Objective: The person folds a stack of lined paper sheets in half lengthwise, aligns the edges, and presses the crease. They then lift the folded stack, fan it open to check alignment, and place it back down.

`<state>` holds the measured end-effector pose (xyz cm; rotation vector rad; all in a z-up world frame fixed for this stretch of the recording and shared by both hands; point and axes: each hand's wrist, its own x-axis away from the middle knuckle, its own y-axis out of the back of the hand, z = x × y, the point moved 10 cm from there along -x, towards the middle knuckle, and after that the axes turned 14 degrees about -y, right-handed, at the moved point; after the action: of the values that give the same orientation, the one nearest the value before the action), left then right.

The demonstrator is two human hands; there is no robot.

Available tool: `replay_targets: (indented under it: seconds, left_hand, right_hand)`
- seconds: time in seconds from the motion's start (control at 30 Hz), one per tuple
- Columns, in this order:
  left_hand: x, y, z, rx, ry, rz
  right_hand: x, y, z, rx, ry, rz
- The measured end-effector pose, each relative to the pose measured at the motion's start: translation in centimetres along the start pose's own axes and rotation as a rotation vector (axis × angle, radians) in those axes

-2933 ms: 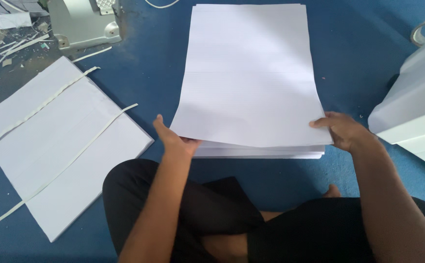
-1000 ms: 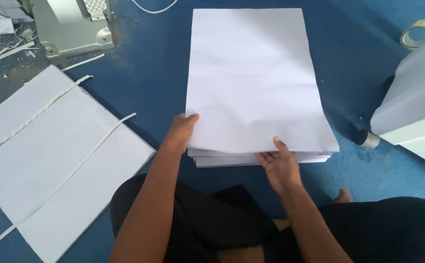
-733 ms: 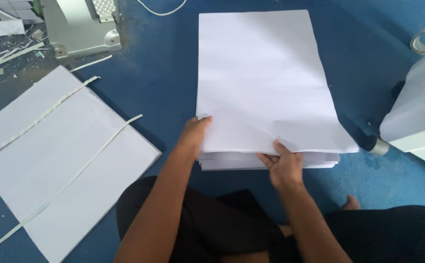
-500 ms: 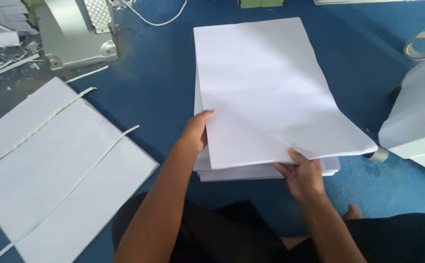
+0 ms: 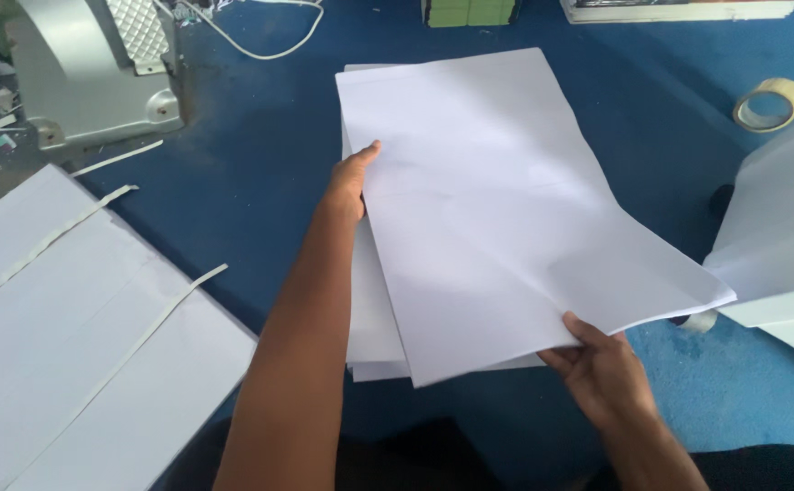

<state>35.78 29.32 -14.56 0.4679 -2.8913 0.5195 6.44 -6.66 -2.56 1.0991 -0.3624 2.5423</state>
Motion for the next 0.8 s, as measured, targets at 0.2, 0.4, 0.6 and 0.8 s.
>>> replay_targets:
  seconds: [0.2, 0.4, 0.6, 0.8]
  left_hand:
    - [0.8, -0.1, -0.9, -0.048, -0.335, -0.011]
    - [8.8, 0.5, -3.7, 0.093, -0.414, -0.147]
    - [16.5, 3.0, -4.3, 0.257, -0.256, -0.324]
    - [21.6, 4.0, -2.3, 0.18, 0.053, -0.428]
  right_hand:
    - [0.7, 0.3, 1.8, 0.108, 0.031, 0.002]
    - [2.8, 1.0, 5.6, 0.27, 0.038, -0.026]
    - [2.3, 0.9, 10.4, 0.503, 0.092, -0.066]
    - [-1.9, 2.1, 14.6, 0.565, 0.181, -0.136]
